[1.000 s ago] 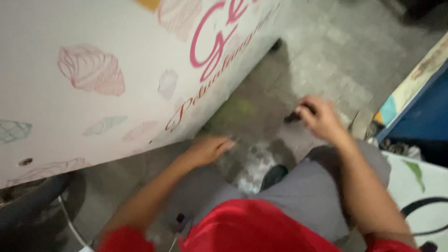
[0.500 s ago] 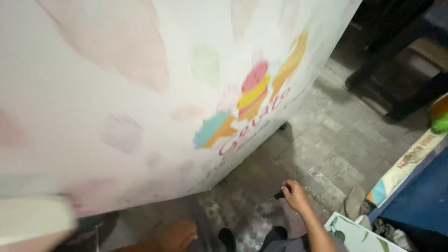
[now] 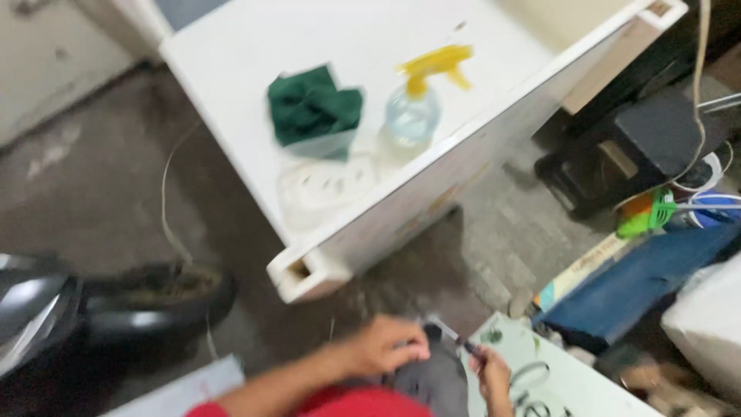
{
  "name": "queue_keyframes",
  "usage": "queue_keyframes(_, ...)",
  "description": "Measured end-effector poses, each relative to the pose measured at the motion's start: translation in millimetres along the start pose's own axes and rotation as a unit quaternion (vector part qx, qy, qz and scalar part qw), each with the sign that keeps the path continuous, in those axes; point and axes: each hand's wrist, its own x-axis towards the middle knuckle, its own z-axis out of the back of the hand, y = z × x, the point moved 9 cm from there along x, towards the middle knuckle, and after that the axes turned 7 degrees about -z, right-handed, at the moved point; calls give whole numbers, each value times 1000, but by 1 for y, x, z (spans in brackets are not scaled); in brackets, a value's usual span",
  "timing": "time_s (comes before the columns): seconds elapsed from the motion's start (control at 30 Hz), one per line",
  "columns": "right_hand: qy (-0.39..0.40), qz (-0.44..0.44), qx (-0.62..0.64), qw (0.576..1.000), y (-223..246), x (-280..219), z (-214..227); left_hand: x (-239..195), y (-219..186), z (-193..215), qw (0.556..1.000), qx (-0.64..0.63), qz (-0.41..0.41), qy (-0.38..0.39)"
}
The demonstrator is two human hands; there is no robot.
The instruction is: The person uses a screwdriver to remove screws from the base and sides of a freezer display unit.
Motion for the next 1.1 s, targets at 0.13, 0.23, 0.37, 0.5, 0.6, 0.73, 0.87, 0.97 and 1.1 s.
queue_keyframes(0.13,22,-11,6,1000,54,-35,24,43,-211,114,989,5,-149,-16)
queue_keyframes(0.23,49,-14,24,998,68,-41,37,58,-200,185,918,377,-109,-64)
queue_keyframes(0.37,-3,36,47,998,100,-87,12,86,-91,251,850,520,-45,-71)
queue_keyframes(0.5,87,37,115,989,115,-150,-51,80,-44,257,826,563,-10,-23)
queue_keyframes(0.6,162,-8,218,962,99,-165,-74,77,-38,265,830,555,49,-25)
queue_keyframes(0.73,255,-38,270,928,124,-262,-147,42,-110,257,855,504,4,-121)
queue_keyframes(0.87,508,-17,214,834,169,-370,-242,-19,-199,201,929,188,-67,-312)
queue_keyframes(0.97,470,60,69,878,186,-417,-277,-44,-143,122,965,-67,30,-253)
queue_keyframes(1.1,433,117,-34,893,194,-456,-304,-54,-41,74,928,-252,121,-245)
